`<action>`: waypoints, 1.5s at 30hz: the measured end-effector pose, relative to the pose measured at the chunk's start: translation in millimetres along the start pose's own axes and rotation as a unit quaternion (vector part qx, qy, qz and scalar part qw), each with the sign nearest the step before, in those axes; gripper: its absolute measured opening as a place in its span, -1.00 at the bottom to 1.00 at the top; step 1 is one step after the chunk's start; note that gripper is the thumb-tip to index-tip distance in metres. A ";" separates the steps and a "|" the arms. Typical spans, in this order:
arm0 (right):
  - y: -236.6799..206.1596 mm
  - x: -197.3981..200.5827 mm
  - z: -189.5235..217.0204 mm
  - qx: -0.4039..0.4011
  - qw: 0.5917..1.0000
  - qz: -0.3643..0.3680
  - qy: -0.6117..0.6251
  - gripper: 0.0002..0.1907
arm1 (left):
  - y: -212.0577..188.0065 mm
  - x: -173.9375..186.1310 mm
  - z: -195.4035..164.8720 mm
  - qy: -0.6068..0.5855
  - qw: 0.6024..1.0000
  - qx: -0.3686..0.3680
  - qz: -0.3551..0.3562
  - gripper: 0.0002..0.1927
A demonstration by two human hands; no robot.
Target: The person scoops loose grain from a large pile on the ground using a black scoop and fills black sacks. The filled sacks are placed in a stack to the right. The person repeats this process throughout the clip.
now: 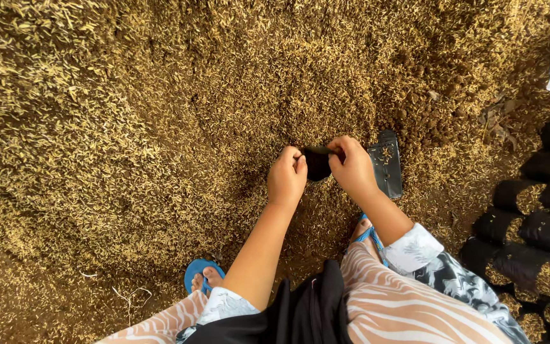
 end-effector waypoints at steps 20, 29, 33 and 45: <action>123.5 -33.0 55.0 0.098 0.946 0.091 -0.296 -0.11 | -9.1 7.0 -1.6 -0.024 0.995 0.062 0.073 -0.81; 121.4 -24.7 4.2 0.036 0.987 0.157 0.000 -0.63 | -6.5 -2.4 1.8 -0.069 0.996 0.035 0.054 -0.86; 85.0 0.1 -0.5 -0.066 0.922 0.191 0.331 -0.71 | -2.3 -9.5 5.5 -0.096 0.994 0.028 0.051 -0.87; -6.3 12.1 24.0 0.056 0.981 0.152 0.106 -0.66 | 3.1 -5.6 8.3 -0.100 0.989 0.062 0.086 -0.94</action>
Point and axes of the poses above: each hand's wrist, its own y-axis towards the middle knuckle, its own x-axis out of the back of the hand, z = x × y, the point moved 3 cm from there along y, towards the middle knuckle, and after that the axes turned 9 degrees about z, right-handed, at the moved point
